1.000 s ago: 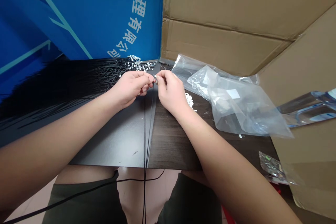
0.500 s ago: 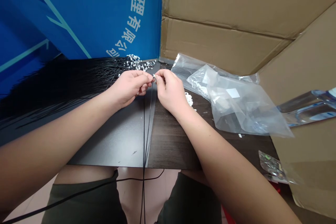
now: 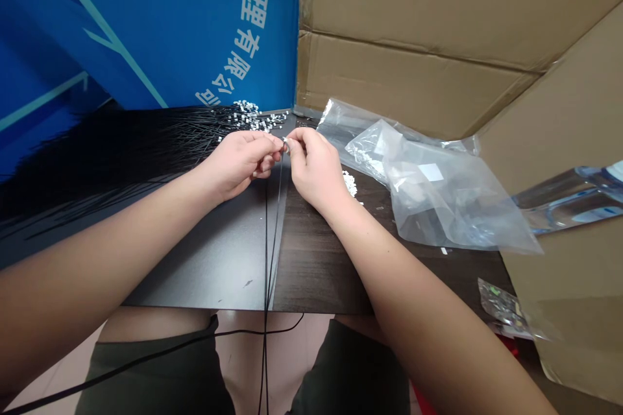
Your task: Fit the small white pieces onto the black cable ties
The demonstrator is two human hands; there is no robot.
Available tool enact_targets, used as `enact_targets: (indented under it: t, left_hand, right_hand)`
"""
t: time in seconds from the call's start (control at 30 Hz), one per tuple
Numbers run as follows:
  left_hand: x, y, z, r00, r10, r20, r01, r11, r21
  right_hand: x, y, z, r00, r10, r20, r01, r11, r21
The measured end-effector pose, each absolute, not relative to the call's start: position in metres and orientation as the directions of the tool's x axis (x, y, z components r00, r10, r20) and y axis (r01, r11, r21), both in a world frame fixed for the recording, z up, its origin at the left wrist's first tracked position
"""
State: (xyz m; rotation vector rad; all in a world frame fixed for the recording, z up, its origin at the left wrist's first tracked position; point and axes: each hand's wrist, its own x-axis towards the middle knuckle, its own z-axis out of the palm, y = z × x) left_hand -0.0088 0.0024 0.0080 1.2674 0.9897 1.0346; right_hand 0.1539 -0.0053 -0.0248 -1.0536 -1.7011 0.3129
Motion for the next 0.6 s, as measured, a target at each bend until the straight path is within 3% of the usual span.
enact_targets:
  t: [0.3, 0.6]
  left_hand:
    - [-0.0112, 0.0059, 0.0035, 0.278, 0.960, 0.037, -0.041, -0.026, 0.999]
    - [-0.0133, 0.0095, -0.0019, 0.220, 0.959, 0.181, 0.092, -0.205, 0.974]
  right_hand:
    - [0.1531, -0.0060, -0.0240, -0.053, 0.770, 0.636, 0.488, 0.576, -0.656]
    - [0.1529, -0.0049, -0.0256, -0.048, 0.785, 0.618, 0.484, 0.560, -0.673]
